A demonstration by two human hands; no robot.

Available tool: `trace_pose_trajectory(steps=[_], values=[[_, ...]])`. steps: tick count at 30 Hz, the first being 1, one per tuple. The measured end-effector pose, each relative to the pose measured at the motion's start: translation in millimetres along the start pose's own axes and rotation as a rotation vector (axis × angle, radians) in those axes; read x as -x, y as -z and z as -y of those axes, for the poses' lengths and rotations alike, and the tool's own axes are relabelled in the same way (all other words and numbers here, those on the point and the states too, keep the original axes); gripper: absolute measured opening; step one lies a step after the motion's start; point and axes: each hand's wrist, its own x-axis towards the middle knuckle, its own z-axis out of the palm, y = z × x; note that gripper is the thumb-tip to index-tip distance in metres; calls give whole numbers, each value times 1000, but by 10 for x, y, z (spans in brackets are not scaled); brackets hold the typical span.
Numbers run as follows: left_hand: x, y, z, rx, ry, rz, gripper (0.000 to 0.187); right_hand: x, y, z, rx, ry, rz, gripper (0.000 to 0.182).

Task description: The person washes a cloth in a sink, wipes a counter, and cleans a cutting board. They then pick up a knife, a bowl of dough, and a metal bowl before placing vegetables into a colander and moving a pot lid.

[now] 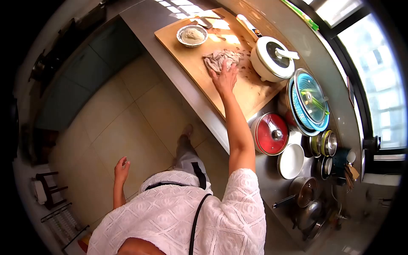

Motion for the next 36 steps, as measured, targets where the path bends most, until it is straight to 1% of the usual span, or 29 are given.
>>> trace_pose_trajectory(steps=[3,4,6,7,8,9,10,11,12,14,15,16,18,19,21,22,25,27,29,31,33,34,35,36], values=[[-240,24,43,23,63,-7,40,-404,-288,137,-49,-244,69,73],[-386,25,40,56,66,-33,41,-534,-398,158,-63,-254,70,73],[-558,86,-67,62,126,-33,44,-599,-574,124,177,-206,-37,69],[-616,187,-89,-47,134,14,45,-660,-653,39,165,-158,-40,67],[-804,167,-118,-125,98,36,45,-874,-711,-98,159,-93,-99,65],[-983,201,-267,-50,94,79,45,-1098,-783,-190,144,-156,-55,60],[-1195,201,-341,-58,100,90,44,-1295,-767,-205,153,-177,-86,58],[-1400,230,-488,-66,63,87,43,-1468,-697,-195,198,-178,-84,56],[-1589,266,-638,-79,37,87,41,-1614,-779,-282,158,-190,-123,54],[-1940,284,-937,-78,-41,84,40,-1729,-720,-243,153,-194,-118,49],[-2075,260,-1083,-77,-86,83,40,-1736,-744,-263,148,-201,-102,48],[-2193,227,-1242,-70,-90,103,40,-1704,-764,-282,103,-176,-128,47],[-2368,169,-1514,-17,-227,221,38,-1547,-760,-264,84,-131,-161,44],[-2457,148,-1591,-18,-234,231,38,-1426,-741,-215,63,-108,-171,43],[-2667,-10,-1694,-79,-336,376,38,-1066,-735,-123,82,-80,-137,43],[-2778,-71,-1693,-78,-409,417,38,-841,-669,-6,81,-65,-116,43],[-3037,-86,-1949,-108,-531,536,37,-233,-578,348,66,-23,-87,41],[-3204,-8,-2054,-117,-575,576,37,65,-554,651,57,-49,-38,39],[-3469,88,-2143,-115,-643,583,36,155,-633,1005,-5,-42,-95,36],[-3715,178,-2091,-61,-715,543,35,121,-917,1340,-68,-1,-111,35],[-3954,287,-2060,-57,-731,515,34,-77,-1173,1672,-74,146,-122,34],[-4036,354,-2134,-49,-733,511,33,-221,-1294,1788,-59,216,-164,31],[-4067,430,-2167,-48,-723,518,32,-323,-1391,1810,-67,209,-181,31],[-4128,459,-2194,-71,-725,525,32,-415,-1487,1792,-4,235,-190,30]])
